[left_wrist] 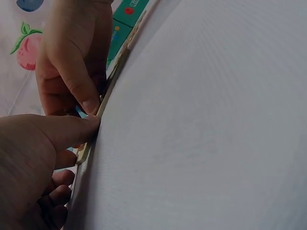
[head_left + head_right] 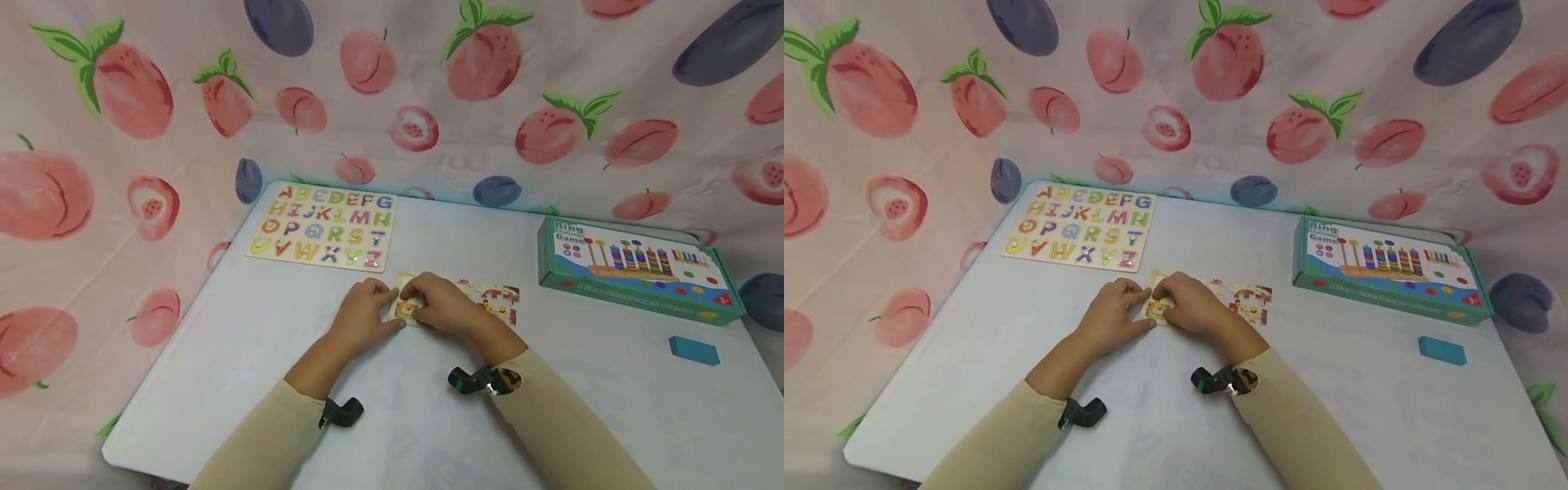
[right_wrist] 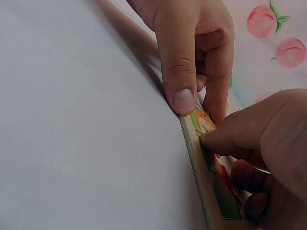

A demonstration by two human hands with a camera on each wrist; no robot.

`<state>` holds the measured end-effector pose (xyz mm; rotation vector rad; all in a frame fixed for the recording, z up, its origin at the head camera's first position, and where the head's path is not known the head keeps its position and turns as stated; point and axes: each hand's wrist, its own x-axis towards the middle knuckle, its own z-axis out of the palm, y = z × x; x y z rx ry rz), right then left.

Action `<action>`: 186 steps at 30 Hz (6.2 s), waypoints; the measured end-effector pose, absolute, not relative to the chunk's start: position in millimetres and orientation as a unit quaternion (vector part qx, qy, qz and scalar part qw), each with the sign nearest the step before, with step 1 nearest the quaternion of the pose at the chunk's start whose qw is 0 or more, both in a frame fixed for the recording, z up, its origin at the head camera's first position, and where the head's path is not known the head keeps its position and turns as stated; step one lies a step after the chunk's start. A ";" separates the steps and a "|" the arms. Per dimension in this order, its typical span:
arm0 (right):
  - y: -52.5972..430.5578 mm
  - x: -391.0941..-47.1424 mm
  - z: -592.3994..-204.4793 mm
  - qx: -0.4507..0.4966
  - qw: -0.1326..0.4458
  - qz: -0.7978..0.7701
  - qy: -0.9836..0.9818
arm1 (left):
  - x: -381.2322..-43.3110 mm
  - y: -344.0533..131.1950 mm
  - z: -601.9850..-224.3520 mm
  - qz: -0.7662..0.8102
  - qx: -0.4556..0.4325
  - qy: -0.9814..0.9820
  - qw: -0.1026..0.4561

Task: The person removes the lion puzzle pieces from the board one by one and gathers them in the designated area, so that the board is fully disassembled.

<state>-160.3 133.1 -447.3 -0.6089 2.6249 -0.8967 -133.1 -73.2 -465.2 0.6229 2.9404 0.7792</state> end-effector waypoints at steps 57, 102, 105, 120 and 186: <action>172.5 -133.3 -440.1 -0.081 0.079 -0.463 0.879 | -133.2 -67.5 -456.1 0.223 0.189 0.956 0.035; 214.7 -110.0 -458.0 -0.147 0.048 -0.308 0.939 | -130.4 -63.7 -455.4 0.243 0.145 0.957 0.057; 215.6 -109.2 -456.8 -0.150 0.046 -0.306 0.939 | -130.1 -63.0 -454.1 0.245 0.144 0.957 0.056; 208.7 -116.8 -453.9 -0.206 0.023 -0.355 0.911 | -128.6 -57.0 -451.0 0.264 0.196 0.944 0.032; 161.3 -147.9 -439.6 -0.257 0.119 -0.314 0.906 | -142.8 -45.2 -445.2 0.203 0.229 0.948 0.088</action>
